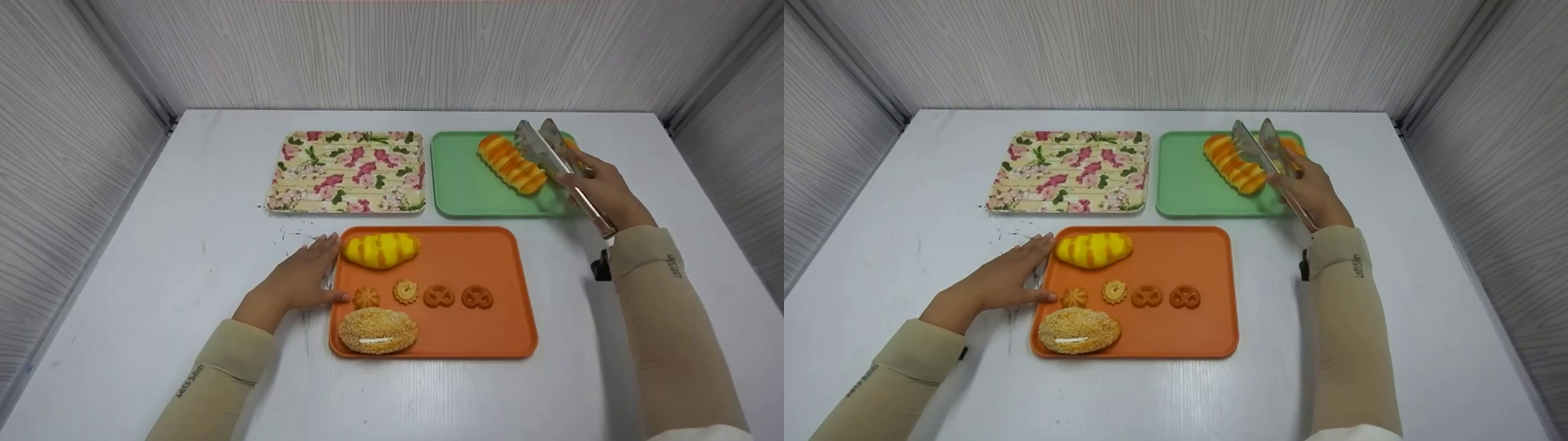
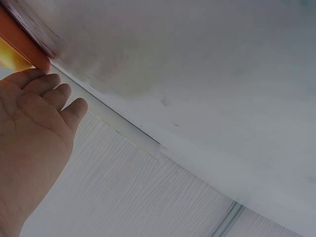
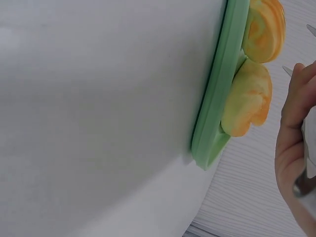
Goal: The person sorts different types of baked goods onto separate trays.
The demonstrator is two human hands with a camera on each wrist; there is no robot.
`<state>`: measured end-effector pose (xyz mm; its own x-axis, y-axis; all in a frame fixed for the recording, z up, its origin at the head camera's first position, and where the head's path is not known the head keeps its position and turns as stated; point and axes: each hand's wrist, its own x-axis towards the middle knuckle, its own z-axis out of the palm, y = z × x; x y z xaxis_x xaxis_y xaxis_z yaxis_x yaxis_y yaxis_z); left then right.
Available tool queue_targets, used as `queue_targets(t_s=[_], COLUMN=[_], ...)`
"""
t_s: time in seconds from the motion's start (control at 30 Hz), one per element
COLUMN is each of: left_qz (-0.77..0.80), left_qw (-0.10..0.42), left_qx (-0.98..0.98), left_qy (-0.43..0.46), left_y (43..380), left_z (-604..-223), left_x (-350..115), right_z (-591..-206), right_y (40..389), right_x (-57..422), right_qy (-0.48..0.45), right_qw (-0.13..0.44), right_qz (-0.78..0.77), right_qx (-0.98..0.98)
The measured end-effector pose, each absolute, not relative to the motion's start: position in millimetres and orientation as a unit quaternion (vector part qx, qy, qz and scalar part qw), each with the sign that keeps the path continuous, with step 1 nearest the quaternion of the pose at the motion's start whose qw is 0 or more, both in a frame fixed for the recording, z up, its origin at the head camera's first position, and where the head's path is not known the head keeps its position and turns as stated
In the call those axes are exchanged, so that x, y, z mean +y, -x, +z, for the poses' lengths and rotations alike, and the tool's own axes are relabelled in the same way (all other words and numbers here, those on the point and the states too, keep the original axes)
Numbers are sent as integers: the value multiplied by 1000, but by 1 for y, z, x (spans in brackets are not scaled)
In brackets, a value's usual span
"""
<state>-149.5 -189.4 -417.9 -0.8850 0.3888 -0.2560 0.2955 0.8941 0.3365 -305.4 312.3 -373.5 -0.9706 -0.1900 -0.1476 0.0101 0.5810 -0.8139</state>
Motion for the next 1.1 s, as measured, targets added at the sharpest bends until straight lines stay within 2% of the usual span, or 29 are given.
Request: queue_targets(t_s=[0.4,1.1], left_qz=[146,140], left_qw=[160,164], left_qx=[960,960], left_qy=[-175,-178], left_y=[150,150], left_z=[-418,-418], left_x=[-189,-189], right_z=[-367,-366], right_y=[290,262], right_x=[303,241], right_qy=[108,274], right_qw=[77,166], right_qz=[-455,-447], right_qx=[880,835])
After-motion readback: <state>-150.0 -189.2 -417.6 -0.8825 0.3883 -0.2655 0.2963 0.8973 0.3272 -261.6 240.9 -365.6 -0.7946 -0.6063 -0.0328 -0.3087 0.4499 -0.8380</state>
